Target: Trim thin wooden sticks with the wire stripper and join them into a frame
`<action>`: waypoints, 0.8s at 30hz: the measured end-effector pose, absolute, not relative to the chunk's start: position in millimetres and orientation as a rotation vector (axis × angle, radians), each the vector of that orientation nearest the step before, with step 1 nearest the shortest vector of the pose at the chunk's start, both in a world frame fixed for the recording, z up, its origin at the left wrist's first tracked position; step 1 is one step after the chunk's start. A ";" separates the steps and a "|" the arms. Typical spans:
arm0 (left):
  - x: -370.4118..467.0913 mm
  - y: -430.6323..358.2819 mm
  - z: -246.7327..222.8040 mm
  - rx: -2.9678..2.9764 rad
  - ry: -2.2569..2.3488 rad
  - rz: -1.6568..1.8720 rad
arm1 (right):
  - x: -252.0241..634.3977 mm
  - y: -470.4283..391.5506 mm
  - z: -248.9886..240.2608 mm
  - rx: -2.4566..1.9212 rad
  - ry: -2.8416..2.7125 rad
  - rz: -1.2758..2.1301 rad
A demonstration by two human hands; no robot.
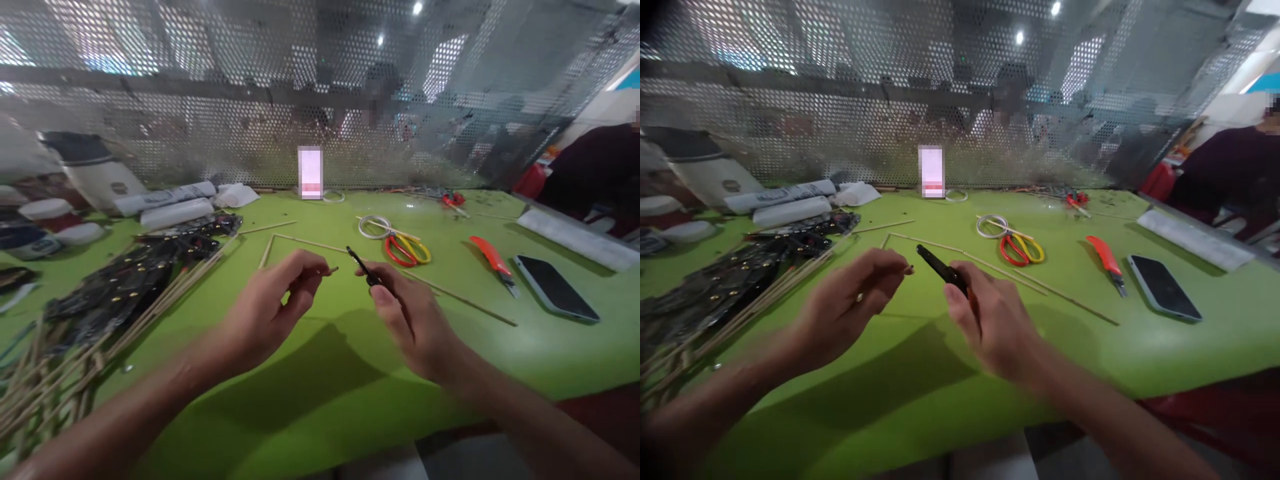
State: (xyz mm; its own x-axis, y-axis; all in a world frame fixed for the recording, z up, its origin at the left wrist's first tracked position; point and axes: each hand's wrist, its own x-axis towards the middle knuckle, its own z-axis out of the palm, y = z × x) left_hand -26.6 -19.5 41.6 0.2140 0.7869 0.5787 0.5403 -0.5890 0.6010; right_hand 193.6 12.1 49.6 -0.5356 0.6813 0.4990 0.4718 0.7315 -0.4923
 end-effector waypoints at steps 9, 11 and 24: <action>-24.4 -26.2 55.8 2.045 1.020 1.360 | 186.1 -0.3 56.5 -0.663 -2.264 0.321; -25.0 -25.6 57.0 2.022 1.002 1.375 | 185.4 -1.3 57.3 -0.654 -2.251 0.317; -26.8 -23.9 57.6 2.071 1.037 1.231 | 185.0 1.2 56.8 -0.744 -2.246 0.223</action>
